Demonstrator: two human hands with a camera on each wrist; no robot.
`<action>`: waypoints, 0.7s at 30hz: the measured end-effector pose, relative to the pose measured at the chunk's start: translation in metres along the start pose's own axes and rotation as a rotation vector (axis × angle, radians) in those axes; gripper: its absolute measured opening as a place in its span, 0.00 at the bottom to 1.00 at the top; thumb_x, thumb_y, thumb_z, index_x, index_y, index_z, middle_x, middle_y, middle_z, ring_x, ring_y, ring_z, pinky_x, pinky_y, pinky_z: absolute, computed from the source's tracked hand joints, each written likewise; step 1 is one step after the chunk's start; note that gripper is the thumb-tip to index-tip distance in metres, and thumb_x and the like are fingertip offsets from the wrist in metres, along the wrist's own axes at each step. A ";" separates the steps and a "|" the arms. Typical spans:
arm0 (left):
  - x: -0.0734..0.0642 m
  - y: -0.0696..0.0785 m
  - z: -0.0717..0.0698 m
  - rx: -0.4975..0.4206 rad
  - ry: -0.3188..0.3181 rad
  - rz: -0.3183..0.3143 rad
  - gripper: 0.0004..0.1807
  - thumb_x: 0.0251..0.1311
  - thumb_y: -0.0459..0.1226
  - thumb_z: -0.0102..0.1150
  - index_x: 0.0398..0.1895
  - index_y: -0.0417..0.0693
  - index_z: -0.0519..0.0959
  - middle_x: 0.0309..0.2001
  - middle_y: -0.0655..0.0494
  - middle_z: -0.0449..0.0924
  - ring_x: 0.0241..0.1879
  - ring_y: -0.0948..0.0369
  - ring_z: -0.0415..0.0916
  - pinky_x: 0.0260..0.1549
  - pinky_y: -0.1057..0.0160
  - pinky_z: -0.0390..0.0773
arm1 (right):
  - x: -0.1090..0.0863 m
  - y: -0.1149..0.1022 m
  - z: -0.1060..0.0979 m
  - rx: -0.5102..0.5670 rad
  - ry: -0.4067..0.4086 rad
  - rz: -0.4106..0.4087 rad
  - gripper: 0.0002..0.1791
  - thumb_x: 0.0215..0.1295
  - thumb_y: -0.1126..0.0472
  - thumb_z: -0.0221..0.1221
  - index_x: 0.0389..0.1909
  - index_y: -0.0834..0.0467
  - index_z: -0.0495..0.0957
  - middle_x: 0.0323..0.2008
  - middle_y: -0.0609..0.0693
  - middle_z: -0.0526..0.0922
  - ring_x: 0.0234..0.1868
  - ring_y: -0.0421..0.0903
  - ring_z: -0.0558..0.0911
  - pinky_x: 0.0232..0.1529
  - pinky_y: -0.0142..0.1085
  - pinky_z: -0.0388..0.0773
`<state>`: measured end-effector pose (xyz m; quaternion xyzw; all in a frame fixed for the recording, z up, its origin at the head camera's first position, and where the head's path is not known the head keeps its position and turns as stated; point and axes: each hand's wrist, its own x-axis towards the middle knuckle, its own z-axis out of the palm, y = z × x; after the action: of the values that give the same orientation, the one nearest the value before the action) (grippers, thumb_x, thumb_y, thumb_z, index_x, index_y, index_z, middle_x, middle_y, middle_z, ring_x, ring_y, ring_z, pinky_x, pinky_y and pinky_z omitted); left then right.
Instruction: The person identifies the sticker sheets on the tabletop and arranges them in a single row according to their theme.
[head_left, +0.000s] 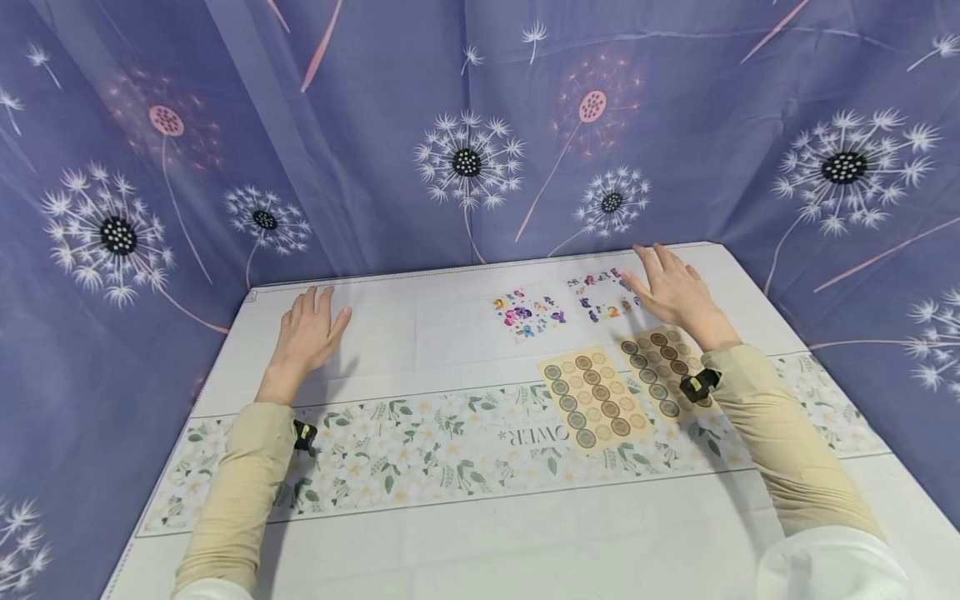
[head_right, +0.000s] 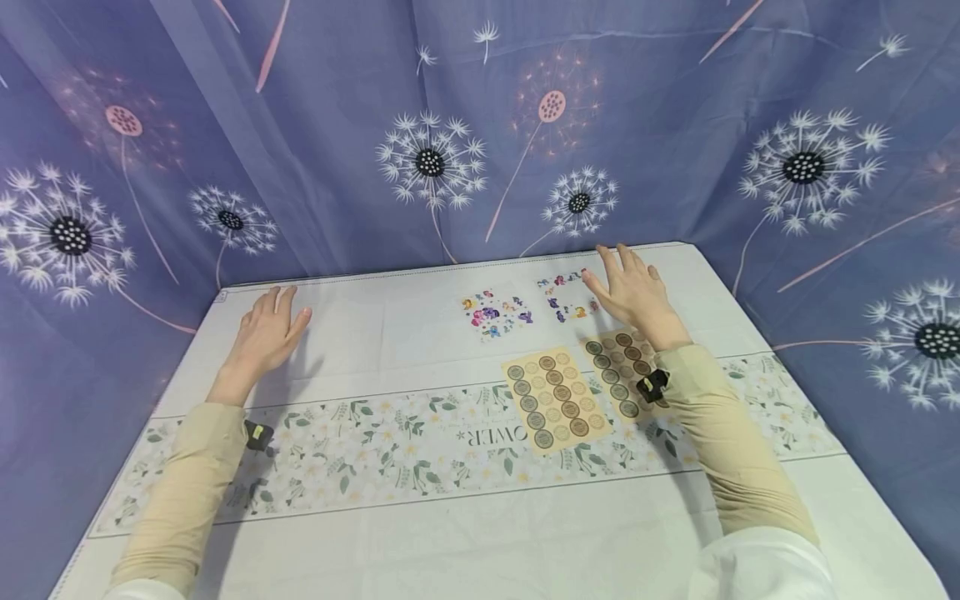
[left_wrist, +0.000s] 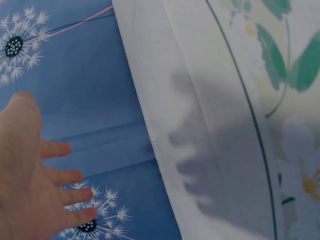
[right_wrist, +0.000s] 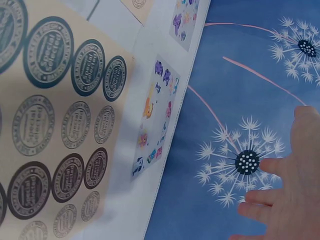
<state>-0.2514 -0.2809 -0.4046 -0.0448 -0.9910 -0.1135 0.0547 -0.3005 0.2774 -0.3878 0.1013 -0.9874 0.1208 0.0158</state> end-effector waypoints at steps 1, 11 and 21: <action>0.000 0.000 0.000 -0.003 0.000 0.001 0.37 0.74 0.54 0.26 0.73 0.34 0.50 0.71 0.25 0.47 0.70 0.31 0.46 0.65 0.28 0.54 | 0.000 0.000 0.000 -0.001 0.000 -0.001 0.43 0.71 0.31 0.29 0.77 0.55 0.41 0.74 0.71 0.42 0.71 0.74 0.49 0.68 0.73 0.45; 0.002 -0.003 0.011 -0.037 -0.021 0.006 0.39 0.74 0.56 0.26 0.73 0.34 0.50 0.71 0.25 0.48 0.70 0.32 0.48 0.65 0.29 0.57 | 0.005 -0.002 0.006 -0.001 -0.008 -0.010 0.42 0.72 0.33 0.31 0.77 0.54 0.40 0.75 0.68 0.41 0.71 0.74 0.48 0.68 0.73 0.47; 0.005 0.002 0.016 -0.105 -0.014 0.009 0.37 0.75 0.54 0.28 0.73 0.33 0.51 0.69 0.27 0.54 0.66 0.31 0.56 0.62 0.29 0.62 | 0.010 -0.006 0.009 0.014 -0.022 -0.029 0.40 0.73 0.36 0.35 0.76 0.56 0.43 0.73 0.71 0.47 0.71 0.72 0.52 0.64 0.73 0.56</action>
<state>-0.2573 -0.2750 -0.4196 -0.0529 -0.9838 -0.1649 0.0458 -0.3093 0.2671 -0.3949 0.1171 -0.9850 0.1266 0.0060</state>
